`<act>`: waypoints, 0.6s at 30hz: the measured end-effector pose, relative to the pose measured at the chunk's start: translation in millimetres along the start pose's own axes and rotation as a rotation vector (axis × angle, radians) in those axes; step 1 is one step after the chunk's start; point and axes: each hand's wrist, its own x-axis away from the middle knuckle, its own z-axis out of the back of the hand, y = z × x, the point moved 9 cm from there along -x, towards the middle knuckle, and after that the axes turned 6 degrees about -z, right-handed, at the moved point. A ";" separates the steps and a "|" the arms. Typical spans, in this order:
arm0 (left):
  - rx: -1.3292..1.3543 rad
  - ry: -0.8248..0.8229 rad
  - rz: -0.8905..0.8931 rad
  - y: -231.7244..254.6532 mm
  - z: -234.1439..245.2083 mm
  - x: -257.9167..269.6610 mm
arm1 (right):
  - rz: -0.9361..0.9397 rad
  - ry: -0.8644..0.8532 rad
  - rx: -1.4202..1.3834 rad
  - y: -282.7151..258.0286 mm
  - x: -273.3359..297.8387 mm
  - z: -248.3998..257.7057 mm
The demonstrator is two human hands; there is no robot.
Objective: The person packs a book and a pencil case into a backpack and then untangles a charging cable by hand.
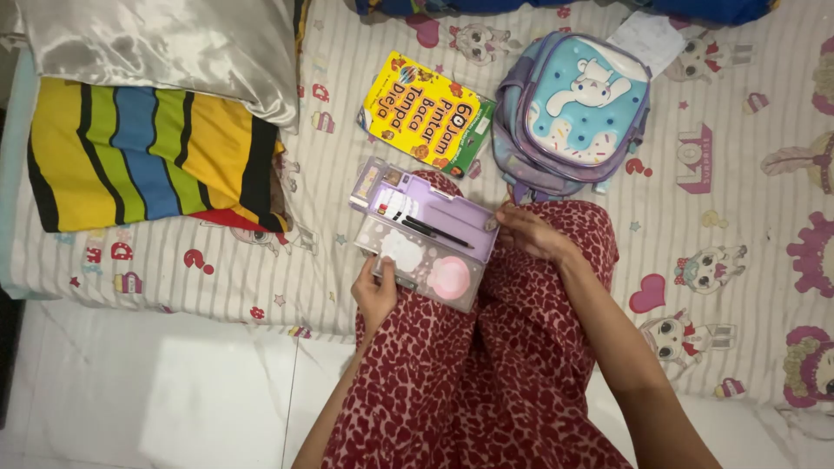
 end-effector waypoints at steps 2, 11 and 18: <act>0.017 0.004 0.006 3.8 -0.2 0.1 | 0.012 -0.019 -0.003 10.3 -6.6 13.2; -0.003 -0.030 0.004 -8.4 -4.5 -0.1 | -0.087 0.207 0.173 -2.0 -0.2 -3.7; 0.040 -0.026 -0.024 -5.0 -4.7 -1.2 | 0.083 0.210 0.389 2.8 -4.1 5.1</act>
